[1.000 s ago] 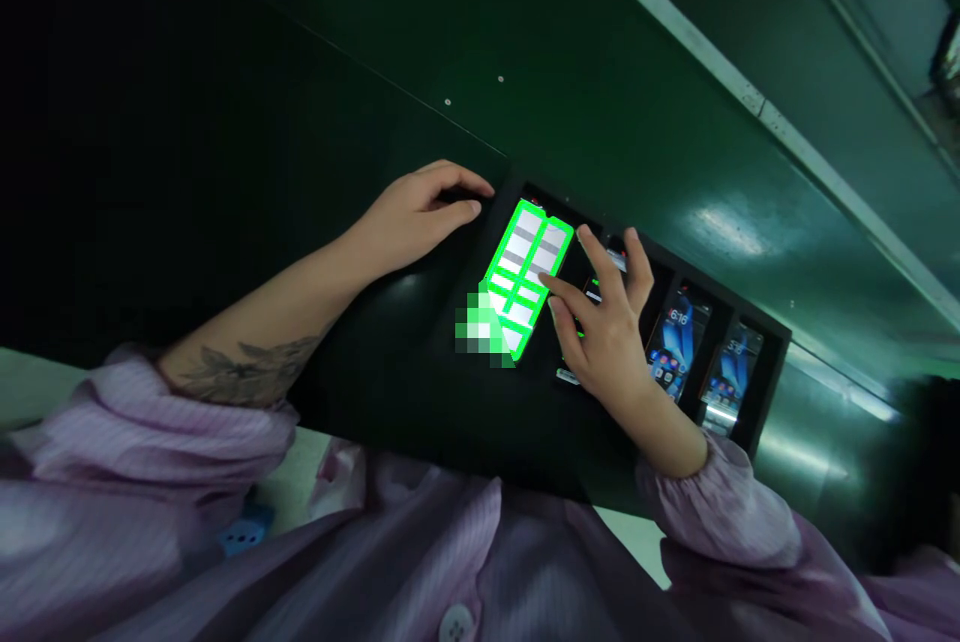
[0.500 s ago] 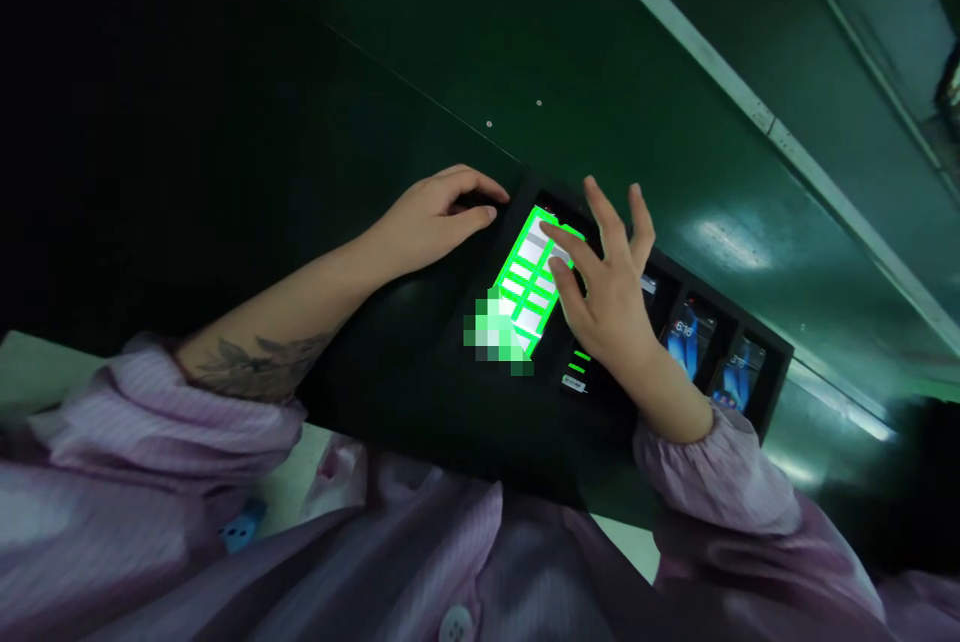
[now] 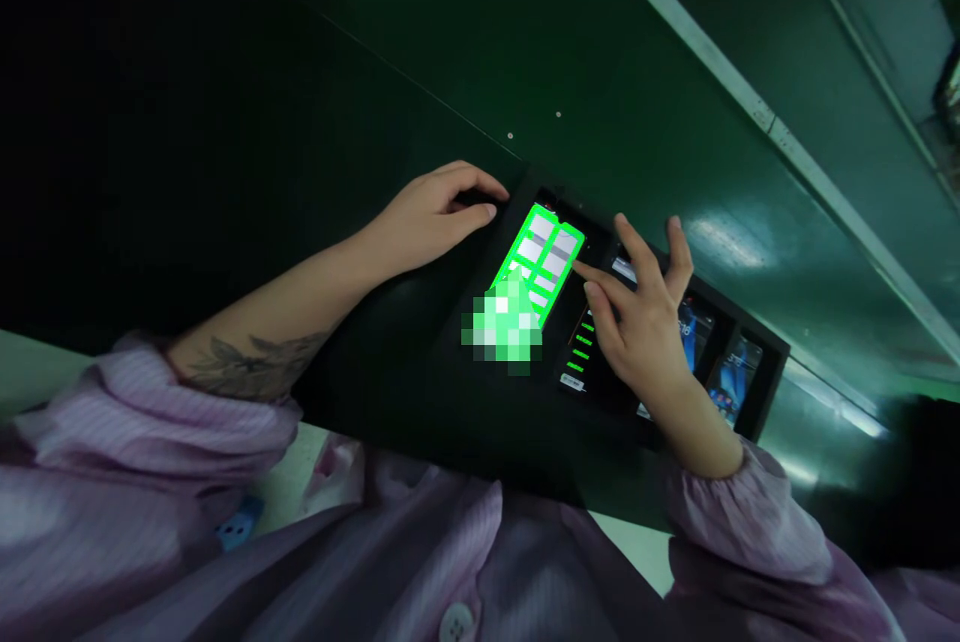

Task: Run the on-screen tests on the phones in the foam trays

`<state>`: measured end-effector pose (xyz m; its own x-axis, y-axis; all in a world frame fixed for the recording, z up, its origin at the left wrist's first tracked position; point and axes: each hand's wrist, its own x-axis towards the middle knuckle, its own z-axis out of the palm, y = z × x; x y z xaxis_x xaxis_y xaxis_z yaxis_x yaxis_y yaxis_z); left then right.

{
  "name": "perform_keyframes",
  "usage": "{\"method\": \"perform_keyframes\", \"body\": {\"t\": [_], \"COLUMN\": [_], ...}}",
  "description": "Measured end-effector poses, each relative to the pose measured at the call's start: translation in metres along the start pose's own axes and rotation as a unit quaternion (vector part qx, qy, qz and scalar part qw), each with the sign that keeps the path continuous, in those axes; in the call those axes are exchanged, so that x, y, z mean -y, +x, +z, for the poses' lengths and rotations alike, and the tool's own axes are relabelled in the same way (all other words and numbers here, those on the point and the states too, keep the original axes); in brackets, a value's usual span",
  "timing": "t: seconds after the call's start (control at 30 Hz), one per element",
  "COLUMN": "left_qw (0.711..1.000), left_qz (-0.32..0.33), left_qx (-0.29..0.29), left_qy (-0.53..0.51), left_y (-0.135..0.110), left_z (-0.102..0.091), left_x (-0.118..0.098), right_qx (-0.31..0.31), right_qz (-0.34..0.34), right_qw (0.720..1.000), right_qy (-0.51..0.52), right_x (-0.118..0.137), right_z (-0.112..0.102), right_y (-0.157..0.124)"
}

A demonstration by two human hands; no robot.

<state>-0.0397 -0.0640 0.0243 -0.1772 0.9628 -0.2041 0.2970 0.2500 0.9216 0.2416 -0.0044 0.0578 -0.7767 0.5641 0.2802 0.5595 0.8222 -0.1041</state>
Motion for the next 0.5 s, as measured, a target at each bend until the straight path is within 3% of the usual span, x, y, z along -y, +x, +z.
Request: {"method": "perform_keyframes", "body": {"t": [0.17, 0.4, 0.5], "left_qw": [1.0, 1.0, 1.0], "left_qz": [-0.011, -0.006, -0.007], "left_qx": [-0.011, -0.02, -0.011], "left_qy": [-0.006, 0.0, -0.005], "left_y": [-0.001, 0.0, 0.0], "left_z": [0.0, 0.001, 0.001], "left_x": [0.001, 0.004, 0.003], "right_qx": [0.004, 0.053, 0.039], "right_qz": [0.006, -0.019, -0.011], "right_qw": [1.0, 0.998, 0.999], "right_qy": [0.027, 0.04, 0.034], "right_x": [0.004, 0.016, 0.016], "right_z": [-0.006, 0.001, 0.0], "right_y": [-0.006, -0.004, -0.008]}}
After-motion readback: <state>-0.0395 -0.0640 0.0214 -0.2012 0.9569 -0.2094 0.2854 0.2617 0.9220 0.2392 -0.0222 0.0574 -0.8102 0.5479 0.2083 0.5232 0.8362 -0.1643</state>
